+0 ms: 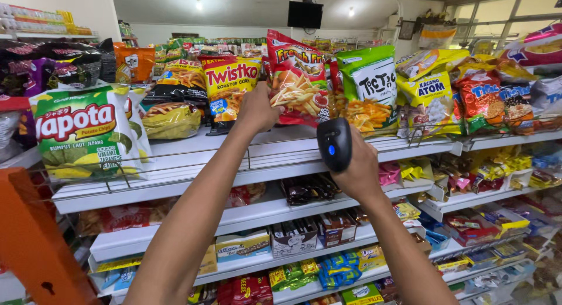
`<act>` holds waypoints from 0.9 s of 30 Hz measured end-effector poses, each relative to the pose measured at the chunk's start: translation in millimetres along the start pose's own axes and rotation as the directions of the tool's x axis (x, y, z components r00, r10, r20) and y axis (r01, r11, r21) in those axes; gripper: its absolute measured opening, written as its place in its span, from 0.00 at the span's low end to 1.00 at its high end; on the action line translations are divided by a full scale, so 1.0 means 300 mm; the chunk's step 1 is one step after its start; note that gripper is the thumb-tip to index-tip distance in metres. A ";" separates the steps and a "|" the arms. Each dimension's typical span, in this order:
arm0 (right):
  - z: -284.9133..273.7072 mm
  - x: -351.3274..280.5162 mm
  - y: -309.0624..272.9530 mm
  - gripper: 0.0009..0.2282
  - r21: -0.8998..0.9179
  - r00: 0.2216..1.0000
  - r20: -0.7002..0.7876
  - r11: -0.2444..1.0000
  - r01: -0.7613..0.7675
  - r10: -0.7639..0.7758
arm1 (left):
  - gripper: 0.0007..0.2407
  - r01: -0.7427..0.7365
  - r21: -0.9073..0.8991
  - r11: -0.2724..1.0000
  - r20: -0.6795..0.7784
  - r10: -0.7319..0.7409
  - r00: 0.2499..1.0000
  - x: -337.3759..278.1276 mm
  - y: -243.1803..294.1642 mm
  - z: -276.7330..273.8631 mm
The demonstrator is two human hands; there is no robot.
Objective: The person uses a handheld scanner to scan barcodes on snack bags and boxes in a store aisle, occasionally moving items in and out of a cardboard shipping box.
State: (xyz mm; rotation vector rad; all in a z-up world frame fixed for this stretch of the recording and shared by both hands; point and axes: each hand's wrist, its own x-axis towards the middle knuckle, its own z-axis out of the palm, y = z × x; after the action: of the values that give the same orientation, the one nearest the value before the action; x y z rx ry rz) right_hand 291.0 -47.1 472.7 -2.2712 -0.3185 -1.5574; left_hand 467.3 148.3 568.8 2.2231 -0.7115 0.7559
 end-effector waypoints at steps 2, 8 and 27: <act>0.018 -0.010 0.017 0.29 -0.056 0.999 0.003 0.997 0.052 -0.052 | 0.27 0.025 0.051 0.998 0.025 -0.027 0.999 0.038 -0.023 0.043; 0.054 -0.025 0.064 0.32 -0.090 0.997 0.020 0.993 0.076 -0.074 | 0.27 -0.005 0.428 0.904 0.127 -0.055 0.990 0.083 -0.111 0.145; 0.013 -0.031 0.060 0.35 -0.061 0.992 0.023 0.990 0.126 -0.125 | 0.14 -0.364 0.123 0.923 0.235 0.330 0.914 -0.117 0.151 -0.026</act>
State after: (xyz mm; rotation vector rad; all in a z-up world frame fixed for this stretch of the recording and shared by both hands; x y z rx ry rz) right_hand 297.9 -61.7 459.6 -2.3560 -0.4315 -1.6285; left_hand 411.1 135.3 568.6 2.3801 -1.2153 0.7785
